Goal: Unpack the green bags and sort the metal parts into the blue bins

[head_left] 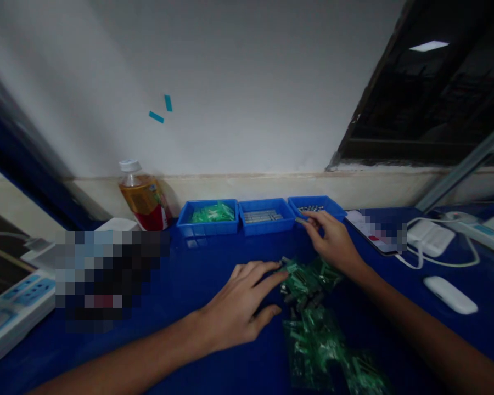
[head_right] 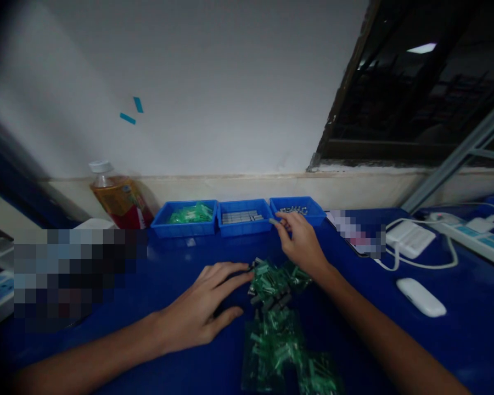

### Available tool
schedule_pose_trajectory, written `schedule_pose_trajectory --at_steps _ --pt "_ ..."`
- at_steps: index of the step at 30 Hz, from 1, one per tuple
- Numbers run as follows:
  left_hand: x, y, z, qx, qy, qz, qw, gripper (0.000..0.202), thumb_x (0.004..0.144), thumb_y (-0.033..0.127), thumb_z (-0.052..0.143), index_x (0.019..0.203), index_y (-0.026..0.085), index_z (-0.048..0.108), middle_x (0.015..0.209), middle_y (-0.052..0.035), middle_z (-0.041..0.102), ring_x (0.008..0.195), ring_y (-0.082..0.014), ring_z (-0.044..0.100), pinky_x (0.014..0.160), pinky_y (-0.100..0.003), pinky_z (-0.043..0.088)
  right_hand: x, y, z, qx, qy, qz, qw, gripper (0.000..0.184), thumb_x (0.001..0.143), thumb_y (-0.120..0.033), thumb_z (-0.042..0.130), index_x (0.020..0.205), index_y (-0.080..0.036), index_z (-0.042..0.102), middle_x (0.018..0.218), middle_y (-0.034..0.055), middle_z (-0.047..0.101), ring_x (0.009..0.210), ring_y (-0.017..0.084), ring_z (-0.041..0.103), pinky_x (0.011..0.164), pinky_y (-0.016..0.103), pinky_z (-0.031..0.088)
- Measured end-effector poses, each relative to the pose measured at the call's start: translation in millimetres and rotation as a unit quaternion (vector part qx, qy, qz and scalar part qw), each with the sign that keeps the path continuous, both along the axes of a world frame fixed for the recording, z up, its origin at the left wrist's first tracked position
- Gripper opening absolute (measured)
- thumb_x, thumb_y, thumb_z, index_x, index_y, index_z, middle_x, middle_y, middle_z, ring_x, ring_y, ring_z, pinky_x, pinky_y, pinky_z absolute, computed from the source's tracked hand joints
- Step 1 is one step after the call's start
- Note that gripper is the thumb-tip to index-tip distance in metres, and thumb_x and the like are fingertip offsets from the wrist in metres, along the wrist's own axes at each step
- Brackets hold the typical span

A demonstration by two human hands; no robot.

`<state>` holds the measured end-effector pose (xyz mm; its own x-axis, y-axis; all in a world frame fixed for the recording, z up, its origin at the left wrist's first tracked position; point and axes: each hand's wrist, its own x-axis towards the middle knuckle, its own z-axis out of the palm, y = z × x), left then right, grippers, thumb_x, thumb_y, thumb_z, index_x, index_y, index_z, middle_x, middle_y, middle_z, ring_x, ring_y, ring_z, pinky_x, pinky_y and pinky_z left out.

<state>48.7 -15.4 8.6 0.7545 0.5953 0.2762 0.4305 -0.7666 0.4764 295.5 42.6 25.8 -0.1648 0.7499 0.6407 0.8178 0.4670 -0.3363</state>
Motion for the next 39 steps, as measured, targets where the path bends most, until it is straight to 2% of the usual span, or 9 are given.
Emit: schedule_pose_trajectory --at_steps 2,5,12,16,21,24,28,34,39 --pt "1.1 0.8 1.9 0.016 0.033 -0.031 0.999 0.043 0.086 0.025 0.056 0.128 0.028 0.046 0.135 -0.0080 0.043 0.121 -0.0288 0.039 0.095 -0.049 0.036 13.2 7.3 -1.5 -0.019 -0.007 -0.011 1.000 0.020 0.089 -0.028 0.047 0.095 -0.017 0.062 0.080 0.0067 0.060 0.076 0.020 0.057 0.069 0.035 0.046" --pt "2.1 1.8 3.4 0.009 0.049 -0.029 0.998 0.031 0.087 0.023 0.053 0.118 0.027 0.054 0.120 -0.0067 0.051 0.109 -0.0256 0.046 0.089 -0.043 0.038 20.2 10.1 -1.9 -0.039 -0.019 0.007 0.999 0.019 0.088 -0.028 0.048 0.092 -0.018 0.064 0.081 0.0063 0.061 0.076 0.019 0.057 0.068 0.034 0.046" --pt "0.6 2.0 3.8 -0.029 0.080 -0.013 0.996 0.013 0.090 0.017 0.046 0.098 0.022 0.055 0.095 -0.0037 0.055 0.089 -0.0208 0.049 0.081 -0.038 0.037 -2.4 38.6 17.1 -0.029 -0.046 0.069 0.996 0.011 0.084 -0.019 0.053 0.088 -0.016 0.063 0.083 0.0070 0.063 0.081 0.019 0.057 0.075 0.034 0.044" --pt "0.0 4.5 0.9 -0.069 0.077 0.017 0.995 0.019 0.087 0.010 0.044 0.099 0.021 0.053 0.094 -0.0040 0.056 0.089 -0.0210 0.049 0.084 -0.038 0.037 -18.5 68.3 30.6 -0.087 -0.100 0.144 0.981 0.013 0.082 -0.014 0.052 0.088 -0.015 0.063 0.084 0.0071 0.064 0.081 0.019 0.057 0.074 0.033 0.044" --pt "-1.2 8.1 2.3 -0.079 0.092 0.021 0.992 0.026 0.090 0.019 0.047 0.115 0.026 0.049 0.099 -0.0048 0.055 0.094 -0.0235 0.048 0.087 -0.043 0.036 -42.6 95.3 40.9 -0.216 -0.136 0.181 0.950 0.015 0.078 -0.012 0.054 0.085 -0.014 0.067 0.081 0.0073 0.066 0.073 0.017 0.058 0.069 0.030 0.045" --pt "-1.6 9.4 2.5 -0.096 0.097 0.024 0.990 0.018 0.090 0.022 0.048 0.107 0.024 0.052 0.099 -0.0046 0.056 0.093 -0.0232 0.049 0.085 -0.042 0.036 -59.5 106.1 39.2 -0.317 -0.147 0.210 0.913 0.013 0.076 -0.016 0.056 0.081 -0.014 0.068 0.077 0.0050 0.068 0.068 0.015 0.058 0.063 0.026 0.043" --pt "-1.7 8.8 0.6 -0.108 0.087 0.037 0.990 0.010 0.088 0.021 0.051 0.098 0.020 0.053 0.098 -0.0049 0.057 0.093 -0.0224 0.049 0.086 -0.040 0.036 -77.4 117.2 32.3 -0.367 -0.168 0.233 0.885 0.011 0.074 -0.017 0.060 0.080 -0.013 0.069 0.074 0.0036 0.068 0.065 0.013 0.059 0.059 0.022 0.043" --pt "-2.5 7.7 2.0 -0.109 0.069 0.032 0.991 0.014 0.085 0.016 0.049 0.098 0.020 0.052 0.098 -0.0051 0.057 0.094 -0.0227 0.048 0.089 -0.042 0.035 -90.1 123.1 31.3 -0.377 -0.218 0.229 0.871 0.006 0.071 -0.014 0.063 0.076 -0.013 0.067 0.065 0.0014 0.066 0.057 0.011 0.056 0.052 0.020 0.036" --pt "-3.6 8.3 0.8 -0.114 0.052 0.032 0.992 0.027 0.080 0.008 0.046 0.102 0.022 0.051 0.098 -0.0048 0.055 0.093 -0.0224 0.048 0.086 -0.040 0.037 -96.9 124.8 38.3 -0.327 -0.255 0.211 0.885 0.009 0.066 -0.017 0.071 0.065 -0.014 0.063 0.057 0.0005 0.059 0.051 0.011 0.048 0.050 0.023 0.029"
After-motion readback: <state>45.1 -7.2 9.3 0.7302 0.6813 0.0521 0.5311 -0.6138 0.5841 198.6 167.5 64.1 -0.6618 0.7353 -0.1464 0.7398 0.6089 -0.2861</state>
